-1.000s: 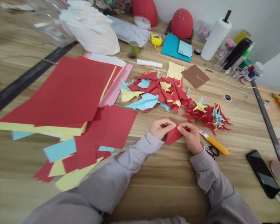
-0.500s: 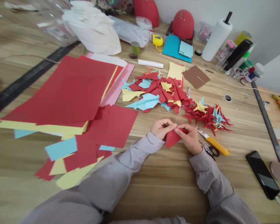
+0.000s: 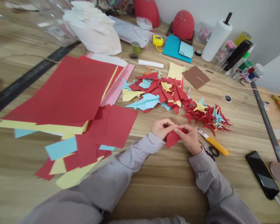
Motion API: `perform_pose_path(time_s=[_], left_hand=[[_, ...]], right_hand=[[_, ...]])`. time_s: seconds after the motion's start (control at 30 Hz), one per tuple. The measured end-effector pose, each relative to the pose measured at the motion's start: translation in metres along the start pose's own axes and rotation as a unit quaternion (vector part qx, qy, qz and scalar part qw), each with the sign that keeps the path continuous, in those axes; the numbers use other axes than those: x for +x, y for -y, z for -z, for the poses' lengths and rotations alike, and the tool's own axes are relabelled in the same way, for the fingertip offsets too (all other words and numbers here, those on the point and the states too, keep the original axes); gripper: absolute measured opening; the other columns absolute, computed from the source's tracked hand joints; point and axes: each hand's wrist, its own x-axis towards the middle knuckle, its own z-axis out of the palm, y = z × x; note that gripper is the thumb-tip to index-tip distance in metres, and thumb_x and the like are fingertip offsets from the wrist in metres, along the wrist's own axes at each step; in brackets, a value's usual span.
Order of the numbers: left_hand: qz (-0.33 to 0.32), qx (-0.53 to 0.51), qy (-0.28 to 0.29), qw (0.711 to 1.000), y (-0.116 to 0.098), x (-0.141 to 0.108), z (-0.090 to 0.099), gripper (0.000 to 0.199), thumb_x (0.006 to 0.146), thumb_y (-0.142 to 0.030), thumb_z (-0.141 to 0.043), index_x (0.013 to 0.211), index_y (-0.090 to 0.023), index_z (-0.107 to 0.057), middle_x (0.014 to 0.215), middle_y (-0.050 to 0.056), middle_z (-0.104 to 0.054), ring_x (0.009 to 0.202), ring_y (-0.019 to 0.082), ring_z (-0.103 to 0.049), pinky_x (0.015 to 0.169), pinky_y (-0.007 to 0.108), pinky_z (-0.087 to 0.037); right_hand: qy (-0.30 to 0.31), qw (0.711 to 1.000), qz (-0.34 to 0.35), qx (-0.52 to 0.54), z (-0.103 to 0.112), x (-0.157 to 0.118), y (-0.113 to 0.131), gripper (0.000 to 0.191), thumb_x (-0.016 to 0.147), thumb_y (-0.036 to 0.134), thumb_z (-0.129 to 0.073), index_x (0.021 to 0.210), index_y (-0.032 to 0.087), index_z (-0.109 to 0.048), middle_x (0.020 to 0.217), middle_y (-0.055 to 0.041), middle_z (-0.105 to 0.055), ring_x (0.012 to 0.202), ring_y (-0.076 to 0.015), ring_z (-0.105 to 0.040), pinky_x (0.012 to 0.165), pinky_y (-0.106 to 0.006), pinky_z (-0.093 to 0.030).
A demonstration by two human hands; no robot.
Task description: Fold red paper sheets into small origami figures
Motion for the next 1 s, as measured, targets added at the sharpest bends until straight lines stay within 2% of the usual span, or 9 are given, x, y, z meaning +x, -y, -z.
perform_pose_path(time_s=[0.1, 0.17, 0.27, 0.37, 0.5, 0.77, 1.0], left_hand=[[0.028, -0.017, -0.009, 0.999, -0.0030, 0.0010, 0.0000, 0.028, 0.065, -0.042, -0.069, 0.061, -0.015, -0.064, 0.055, -0.001, -0.058, 0.053, 0.010, -0.048, 0.051, 0.023, -0.039], [0.035, -0.012, 0.007, 0.999, -0.0051, 0.0009, 0.0004, 0.029, 0.066, -0.043, -0.068, 0.059, -0.015, -0.061, 0.053, -0.002, -0.055, 0.051, 0.010, -0.047, 0.050, 0.023, -0.039], [0.009, 0.018, 0.022, 1.000, -0.0064, 0.0001, 0.0006, 0.032, 0.068, -0.040, -0.066, 0.050, -0.015, -0.054, 0.048, -0.003, -0.049, 0.048, 0.008, -0.042, 0.049, 0.022, -0.036], [-0.014, 0.038, 0.005, 0.999, -0.0060, -0.0009, 0.0001, 0.033, 0.069, -0.036, -0.064, 0.048, -0.015, -0.050, 0.047, -0.004, -0.046, 0.048, 0.008, -0.039, 0.048, 0.022, -0.033], [-0.014, 0.048, -0.011, 0.999, -0.0050, -0.0020, -0.0007, 0.031, 0.070, -0.035, -0.062, 0.049, -0.016, -0.050, 0.048, -0.004, -0.046, 0.049, 0.008, -0.040, 0.048, 0.022, -0.033], [0.013, 0.026, -0.002, 1.000, -0.0031, -0.0016, -0.0019, 0.033, 0.067, -0.040, -0.063, 0.050, -0.015, -0.050, 0.049, -0.004, -0.046, 0.050, 0.008, -0.040, 0.050, 0.021, -0.034], [0.063, -0.025, 0.026, 0.997, -0.0017, 0.0006, 0.0001, 0.042, 0.063, -0.051, -0.066, 0.050, -0.014, -0.050, 0.048, -0.004, -0.045, 0.048, 0.006, -0.037, 0.047, 0.020, -0.032]], right_hand=[[-0.013, 0.999, -0.025, 0.033, 0.0008, 0.0008, -0.0022, 0.017, 0.069, 0.036, -0.069, 0.071, 0.019, -0.069, 0.069, -0.0019, -0.069, 0.062, -0.0149, -0.060, 0.060, -0.027, -0.047], [-0.017, 0.998, -0.035, 0.056, 0.0012, 0.0012, -0.0029, 0.017, 0.068, 0.036, -0.070, 0.071, 0.019, -0.069, 0.069, -0.0016, -0.069, 0.061, -0.0141, -0.059, 0.059, -0.026, -0.047], [-0.011, 0.997, -0.037, 0.062, 0.0016, 0.0013, -0.0020, 0.017, 0.068, 0.035, -0.070, 0.072, 0.019, -0.069, 0.070, -0.0016, -0.069, 0.062, -0.0139, -0.059, 0.061, -0.026, -0.047], [-0.001, 0.999, -0.025, 0.040, 0.0019, 0.0012, 0.0007, 0.018, 0.069, 0.035, -0.069, 0.075, 0.019, -0.069, 0.072, -0.0021, -0.069, 0.064, -0.0143, -0.059, 0.062, -0.026, -0.047], [0.024, 1.000, -0.010, 0.008, 0.0026, 0.0012, 0.0038, 0.019, 0.072, 0.036, -0.066, 0.074, 0.018, -0.068, 0.070, -0.0023, -0.068, 0.063, -0.0141, -0.058, 0.061, -0.025, -0.046], [0.036, 0.999, 0.009, 0.018, 0.0035, 0.0022, 0.0008, 0.020, 0.074, 0.037, -0.064, 0.071, 0.017, -0.065, 0.066, -0.0011, -0.065, 0.059, -0.0123, -0.055, 0.058, -0.024, -0.044], [0.052, 0.996, -0.018, 0.077, 0.0048, 0.0037, -0.0006, 0.019, 0.070, 0.037, -0.067, 0.071, 0.017, -0.065, 0.066, 0.0001, -0.064, 0.059, -0.0116, -0.054, 0.059, -0.024, -0.044]])
